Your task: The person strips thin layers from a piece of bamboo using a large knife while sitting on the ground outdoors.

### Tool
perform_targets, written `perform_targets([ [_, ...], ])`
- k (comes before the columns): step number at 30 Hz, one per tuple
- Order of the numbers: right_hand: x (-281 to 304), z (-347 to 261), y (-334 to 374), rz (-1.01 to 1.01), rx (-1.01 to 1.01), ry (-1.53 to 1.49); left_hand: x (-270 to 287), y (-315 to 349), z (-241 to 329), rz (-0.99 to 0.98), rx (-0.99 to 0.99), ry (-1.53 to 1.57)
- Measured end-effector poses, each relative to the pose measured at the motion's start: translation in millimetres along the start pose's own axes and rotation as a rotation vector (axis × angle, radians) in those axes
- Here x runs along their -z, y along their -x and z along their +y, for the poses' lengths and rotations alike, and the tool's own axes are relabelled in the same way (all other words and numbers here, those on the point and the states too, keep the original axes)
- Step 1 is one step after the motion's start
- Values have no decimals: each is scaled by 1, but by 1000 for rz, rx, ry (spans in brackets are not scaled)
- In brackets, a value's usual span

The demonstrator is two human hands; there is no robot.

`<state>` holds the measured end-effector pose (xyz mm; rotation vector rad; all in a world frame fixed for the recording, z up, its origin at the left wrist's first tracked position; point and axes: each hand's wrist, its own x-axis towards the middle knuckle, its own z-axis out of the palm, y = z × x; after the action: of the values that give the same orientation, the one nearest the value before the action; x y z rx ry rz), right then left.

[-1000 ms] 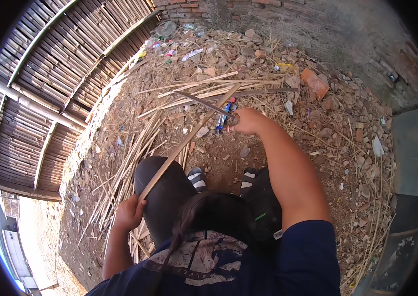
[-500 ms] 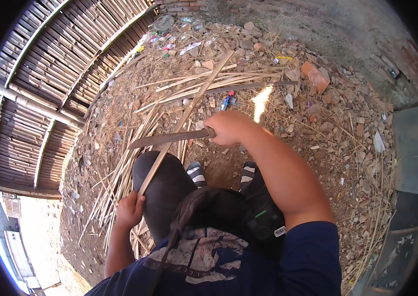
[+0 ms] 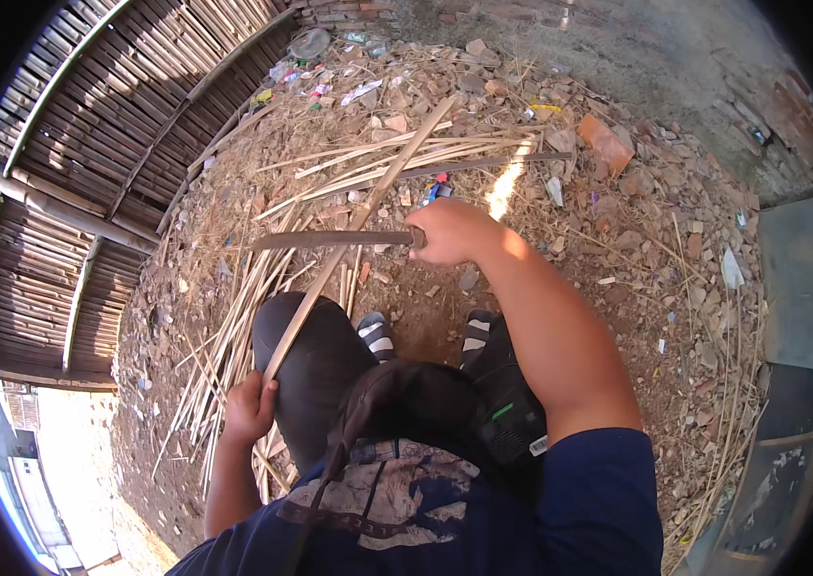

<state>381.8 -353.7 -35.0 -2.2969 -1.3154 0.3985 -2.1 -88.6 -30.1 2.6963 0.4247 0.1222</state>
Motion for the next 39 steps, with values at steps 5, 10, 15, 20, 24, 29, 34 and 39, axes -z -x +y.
perform_targets([
  [5, 13, 20, -1, 118, -65, 0, 4, -2, 2, 2, 3, -37],
  [10, 9, -19, 3, -13, 57, 78, -1, 1, 2, 12, 22, -49],
  [15, -7, 12, 3, 54, -10, -10, 1, 2, 5, 4, 27, -29],
  [20, -1, 16, 0, 160, -166, 19, 17, -4, 19, -62, 92, -45],
  [24, 13, -8, 8, 236, -135, -11, 21, 0, 33, 3, 134, -80],
  [29, 16, -15, 12, 144, -56, -22, 23, 3, 53, 49, 209, -39],
  [34, 6, -30, 10, 72, 19, 42, 15, 5, 51, 41, 169, 6],
  [39, 7, -45, 11, -70, -8, 104, 11, 10, 37, 31, 200, 43],
])
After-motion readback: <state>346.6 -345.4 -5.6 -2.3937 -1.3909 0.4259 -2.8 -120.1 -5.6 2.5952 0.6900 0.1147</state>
